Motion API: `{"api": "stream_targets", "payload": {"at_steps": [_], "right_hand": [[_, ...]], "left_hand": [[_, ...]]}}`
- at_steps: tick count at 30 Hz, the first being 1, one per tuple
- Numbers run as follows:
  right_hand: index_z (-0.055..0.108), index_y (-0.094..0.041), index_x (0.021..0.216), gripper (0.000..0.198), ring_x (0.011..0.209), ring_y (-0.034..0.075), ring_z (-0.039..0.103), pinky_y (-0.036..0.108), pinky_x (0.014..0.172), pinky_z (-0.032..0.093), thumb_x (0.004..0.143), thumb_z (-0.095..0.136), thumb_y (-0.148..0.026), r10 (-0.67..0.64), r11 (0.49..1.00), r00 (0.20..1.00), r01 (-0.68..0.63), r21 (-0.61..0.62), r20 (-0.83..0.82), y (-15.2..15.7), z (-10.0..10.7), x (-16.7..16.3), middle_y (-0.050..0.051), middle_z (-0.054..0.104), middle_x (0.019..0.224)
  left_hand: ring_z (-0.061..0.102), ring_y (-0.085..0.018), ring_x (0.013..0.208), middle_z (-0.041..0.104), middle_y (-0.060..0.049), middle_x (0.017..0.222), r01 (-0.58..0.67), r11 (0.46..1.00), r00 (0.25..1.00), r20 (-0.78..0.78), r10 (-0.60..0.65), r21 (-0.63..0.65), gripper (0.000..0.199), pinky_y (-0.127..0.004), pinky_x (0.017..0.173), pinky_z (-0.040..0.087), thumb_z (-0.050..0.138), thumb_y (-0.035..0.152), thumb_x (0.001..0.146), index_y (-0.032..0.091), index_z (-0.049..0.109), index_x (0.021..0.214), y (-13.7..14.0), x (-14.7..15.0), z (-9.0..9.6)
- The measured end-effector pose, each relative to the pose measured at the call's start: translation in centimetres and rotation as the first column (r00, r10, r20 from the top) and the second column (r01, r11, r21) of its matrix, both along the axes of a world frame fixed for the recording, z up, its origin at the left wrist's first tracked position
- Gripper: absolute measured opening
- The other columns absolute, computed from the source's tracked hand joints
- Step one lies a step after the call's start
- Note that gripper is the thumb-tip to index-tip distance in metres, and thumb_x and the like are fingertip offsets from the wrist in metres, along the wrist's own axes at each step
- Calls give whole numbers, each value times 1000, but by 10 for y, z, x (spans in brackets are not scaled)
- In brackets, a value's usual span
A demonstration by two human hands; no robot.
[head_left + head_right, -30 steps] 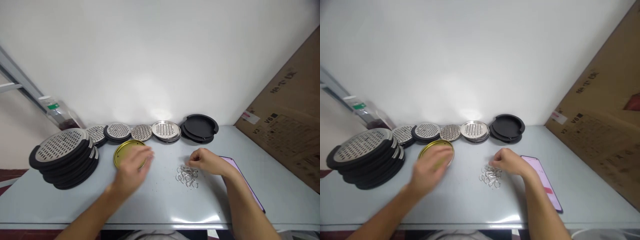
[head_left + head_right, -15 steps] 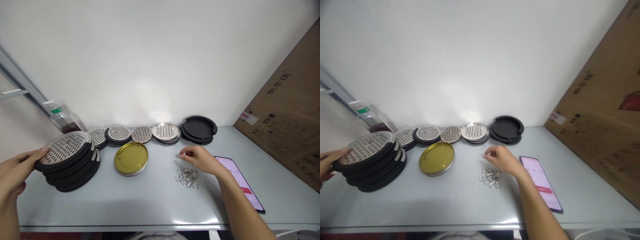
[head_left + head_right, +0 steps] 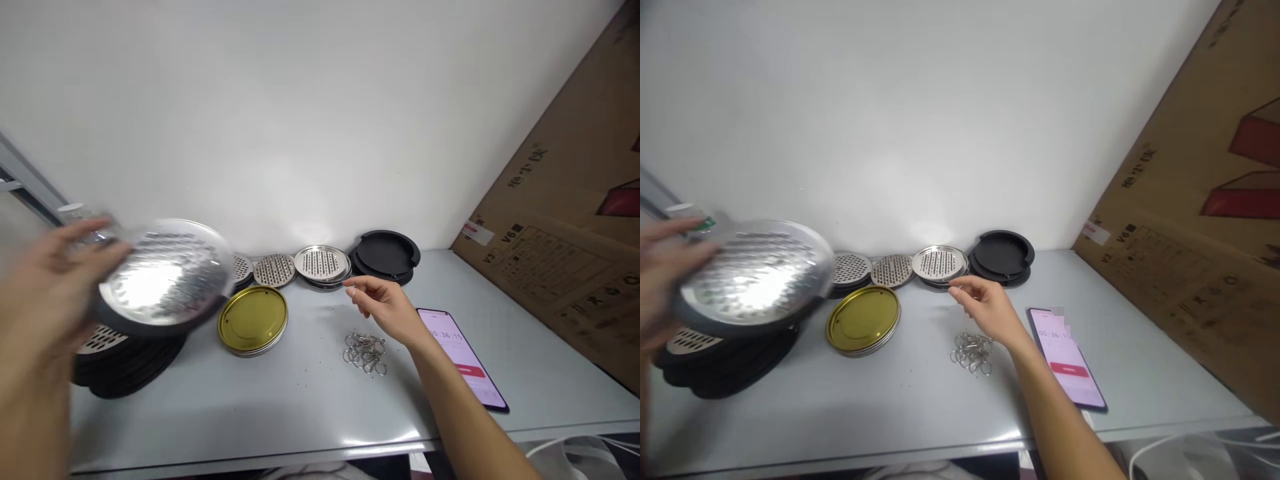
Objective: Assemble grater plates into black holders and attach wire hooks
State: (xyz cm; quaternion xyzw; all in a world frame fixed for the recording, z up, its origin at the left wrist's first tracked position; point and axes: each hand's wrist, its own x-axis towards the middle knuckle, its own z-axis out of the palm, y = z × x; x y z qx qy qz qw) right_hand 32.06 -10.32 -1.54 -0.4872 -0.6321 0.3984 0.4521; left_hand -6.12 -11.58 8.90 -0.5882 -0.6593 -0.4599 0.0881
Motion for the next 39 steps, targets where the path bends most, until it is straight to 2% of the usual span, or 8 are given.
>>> {"api": "stream_targets", "payload": {"at_steps": [1,4,9,19,23,27,34,39], "right_hand": [[69,-18,105,36,60,13,51,28,57,46,87,63,-48,16,1000,997,-16,4,-73,-1,1,-2,-1,54,69],[62,-19,119,43,76,17,59,31,64,54,86,64,-48,112,993,967,-117,-8,-229,-2,1,-7,4,59,88],[55,-24,127,68,93,22,64,34,74,57,66,86,-34,206,955,964,-235,-183,-167,-3,-4,-9,7,61,111],[70,-16,109,46,79,22,71,33,72,57,70,82,-36,333,801,874,-460,-383,-355,-6,-4,-12,6,75,92],[70,-16,110,44,79,22,72,32,69,57,72,82,-34,262,839,894,-398,-371,-365,-4,-4,-2,9,75,95],[72,-16,103,36,74,20,72,31,67,56,73,82,-33,62,916,904,-220,-335,-423,2,-3,14,8,77,90],[70,-21,107,35,77,17,71,27,71,57,73,80,-26,-214,945,685,-37,-326,-697,12,-8,11,3,77,96],[67,-22,113,39,85,18,71,28,76,57,76,78,-24,-189,938,643,-105,-330,-742,12,-12,-2,3,76,102]], "left_hand": [[71,-21,71,75,0,91,116,990,991,82,-109,-75,63,-44,62,55,55,60,85,19,54,133,5,20,-6],[73,-24,81,76,-8,98,621,760,645,676,-357,-191,56,-42,73,60,73,46,77,18,61,125,12,84,-40],[71,-23,95,74,-9,103,759,632,465,809,-358,-157,42,-33,82,56,74,40,79,19,63,113,10,141,-94],[68,-25,99,74,-5,106,865,380,476,778,-409,-329,38,-31,82,53,76,39,77,21,67,109,5,126,-112],[67,-26,100,73,-4,107,852,357,515,732,-445,-382,40,-33,86,51,75,42,77,21,65,110,3,121,-102],[66,-29,104,72,-5,109,866,224,499,740,-450,-448,40,-36,87,52,75,42,76,20,65,109,4,110,-94],[67,-27,100,72,-3,107,803,69,540,675,-503,-591,44,-32,84,52,76,36,72,21,65,111,-1,104,-94],[66,-28,105,73,-3,111,753,164,604,569,-559,-638,39,-34,91,50,73,34,76,25,70,114,-10,108,-98]]}}
